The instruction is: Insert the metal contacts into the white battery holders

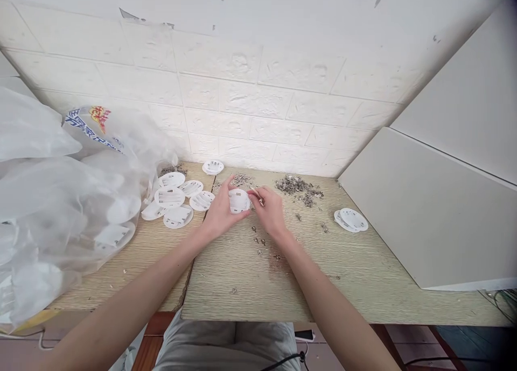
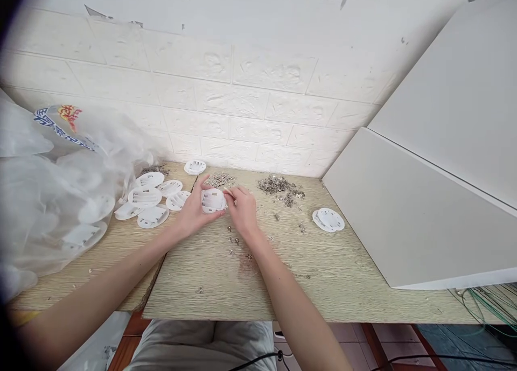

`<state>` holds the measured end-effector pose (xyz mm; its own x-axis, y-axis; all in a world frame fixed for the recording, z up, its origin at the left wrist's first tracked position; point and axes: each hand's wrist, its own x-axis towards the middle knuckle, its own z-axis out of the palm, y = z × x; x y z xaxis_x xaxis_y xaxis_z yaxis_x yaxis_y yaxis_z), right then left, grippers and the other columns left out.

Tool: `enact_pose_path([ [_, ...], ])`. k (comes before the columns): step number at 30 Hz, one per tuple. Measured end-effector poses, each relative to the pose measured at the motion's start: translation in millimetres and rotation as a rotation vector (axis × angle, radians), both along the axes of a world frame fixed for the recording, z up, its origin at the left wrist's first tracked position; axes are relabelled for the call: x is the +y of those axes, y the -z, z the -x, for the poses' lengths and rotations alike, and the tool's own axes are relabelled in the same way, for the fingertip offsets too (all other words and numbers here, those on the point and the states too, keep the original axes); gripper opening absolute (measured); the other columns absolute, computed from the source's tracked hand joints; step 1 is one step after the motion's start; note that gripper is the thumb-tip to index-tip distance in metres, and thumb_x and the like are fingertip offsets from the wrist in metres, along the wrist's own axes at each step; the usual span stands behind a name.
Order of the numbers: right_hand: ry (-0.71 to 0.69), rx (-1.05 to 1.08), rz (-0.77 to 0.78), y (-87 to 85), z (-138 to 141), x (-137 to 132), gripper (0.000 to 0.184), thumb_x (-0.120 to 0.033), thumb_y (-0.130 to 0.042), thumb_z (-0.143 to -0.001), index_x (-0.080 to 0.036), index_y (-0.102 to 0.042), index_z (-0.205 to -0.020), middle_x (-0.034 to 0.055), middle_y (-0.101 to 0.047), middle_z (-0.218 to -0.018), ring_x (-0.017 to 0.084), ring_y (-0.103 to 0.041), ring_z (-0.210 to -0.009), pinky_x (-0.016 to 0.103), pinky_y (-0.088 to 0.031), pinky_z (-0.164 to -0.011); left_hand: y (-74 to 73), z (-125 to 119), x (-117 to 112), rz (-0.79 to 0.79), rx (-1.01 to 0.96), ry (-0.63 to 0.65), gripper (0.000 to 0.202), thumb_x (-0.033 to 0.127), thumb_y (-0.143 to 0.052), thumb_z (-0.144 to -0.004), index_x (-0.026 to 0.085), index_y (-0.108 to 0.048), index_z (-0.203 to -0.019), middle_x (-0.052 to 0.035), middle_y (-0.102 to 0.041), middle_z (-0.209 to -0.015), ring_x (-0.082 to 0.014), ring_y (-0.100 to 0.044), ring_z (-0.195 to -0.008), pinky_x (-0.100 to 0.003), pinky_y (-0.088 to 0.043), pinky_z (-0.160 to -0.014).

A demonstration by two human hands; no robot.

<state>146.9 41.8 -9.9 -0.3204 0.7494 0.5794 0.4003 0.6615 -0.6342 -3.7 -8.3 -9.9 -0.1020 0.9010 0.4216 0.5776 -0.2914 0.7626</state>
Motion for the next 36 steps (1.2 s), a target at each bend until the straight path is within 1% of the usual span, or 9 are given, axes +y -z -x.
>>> enact_pose_path([
  [4,-0.036,0.045,-0.045,-1.4,2,-5,0.015,-0.021,-0.056,-0.089,-0.019,-0.070,-0.087,0.0051,-0.067,-0.082,0.018,-0.061,-0.078,0.030,-0.046,-0.070,-6.6,-2,-4,0.105,-0.112,-0.021,0.098,0.026,-0.081,-0.059,0.016,-0.031,-0.143,-0.0137,-0.056,-0.118,-0.0306,-0.056,-0.113,-0.049,-0.042,-0.102],
  [8,-0.048,0.068,-0.054,-0.3,2,-5,0.014,-0.019,-0.057,-0.087,-0.020,-0.071,-0.085,0.0046,-0.068,-0.081,0.019,-0.061,-0.078,0.031,-0.047,-0.070,-11.6,-1,-7,0.202,-0.376,-0.003,0.097,0.031,-0.084,-0.057,0.017,-0.037,-0.141,-0.0122,-0.059,-0.116,-0.0262,-0.060,-0.106,-0.045,-0.046,-0.098],
  [11,-0.065,0.077,-0.049,1.9,3,-5,0.016,-0.015,-0.056,-0.086,-0.019,-0.072,-0.087,0.0048,-0.067,-0.082,0.018,-0.060,-0.077,0.030,-0.047,-0.070,-12.9,-1,-8,0.283,-0.607,0.005,0.079,0.039,-0.080,-0.064,0.018,-0.048,-0.134,-0.0098,-0.064,-0.108,-0.0227,-0.063,-0.097,-0.040,-0.051,-0.089],
  [14,-0.072,0.067,-0.052,2.9,4,-6,0.018,-0.015,-0.054,-0.087,-0.018,-0.071,-0.089,0.0050,-0.066,-0.083,0.017,-0.060,-0.076,0.029,-0.047,-0.069,-15.5,-2,-10,0.338,-0.741,0.042,0.059,0.035,-0.078,-0.066,0.018,-0.061,-0.119,-0.0078,-0.067,-0.100,-0.0202,-0.064,-0.087,-0.036,-0.056,-0.076],
  [17,-0.080,0.033,-0.083,1.6,6,-9,0.021,-0.017,-0.050,-0.091,-0.018,-0.071,-0.091,0.0055,-0.065,-0.085,0.017,-0.060,-0.078,0.029,-0.047,-0.071,-19.6,-3,-12,0.351,-0.737,0.090,0.043,0.033,-0.075,-0.066,0.017,-0.067,-0.106,-0.0072,-0.067,-0.097,-0.0188,-0.063,-0.081,-0.032,-0.057,-0.062],
  [21,-0.111,-0.003,-0.135,-0.8,7,-12,0.026,-0.016,-0.045,-0.093,-0.019,-0.071,-0.095,0.0066,-0.063,-0.088,0.017,-0.059,-0.084,0.029,-0.047,-0.074,-22.4,-5,-14,0.361,-0.665,0.112,0.032,0.038,-0.073,-0.069,0.015,-0.069,-0.091,-0.0037,-0.066,-0.078,-0.0159,-0.061,-0.067,-0.029,-0.054,-0.054],
  [27,-0.117,0.004,-0.174,-0.3,9,-13,0.023,-0.017,-0.047,-0.093,-0.021,-0.070,-0.091,0.0060,-0.066,-0.088,0.018,-0.060,-0.087,0.032,-0.048,-0.077,-19.0,-2,-11,0.354,-0.668,0.125,0.032,0.046,-0.073,-0.068,0.016,-0.069,-0.079,-0.0026,-0.065,-0.072,-0.0160,-0.061,-0.065,-0.029,-0.053,-0.055],
  [31,-0.110,0.032,-0.238,-0.2,8,-13,0.020,-0.017,-0.051,-0.092,-0.020,-0.070,-0.089,0.0056,-0.069,-0.083,0.018,-0.059,-0.082,0.032,-0.048,-0.074,-18.2,-2,-12,0.371,-0.643,0.114,0.034,0.047,-0.074,-0.068,0.015,-0.069,-0.078,-0.0022,-0.065,-0.070,-0.0140,-0.059,-0.061,-0.027,-0.051,-0.055],
  [36,-0.108,0.047,-0.247,0.2,8,-13,0.021,-0.017,-0.050,-0.093,-0.020,-0.071,-0.089,0.0048,-0.071,-0.083,0.018,-0.060,-0.081,0.031,-0.048,-0.073,-19.5,-2,-12,0.361,-0.614,0.086,0.034,0.048,-0.073,-0.069,0.015,-0.067,-0.078,-0.0017,-0.062,-0.069,-0.0131,-0.056,-0.061,-0.025,-0.047,-0.053],
])
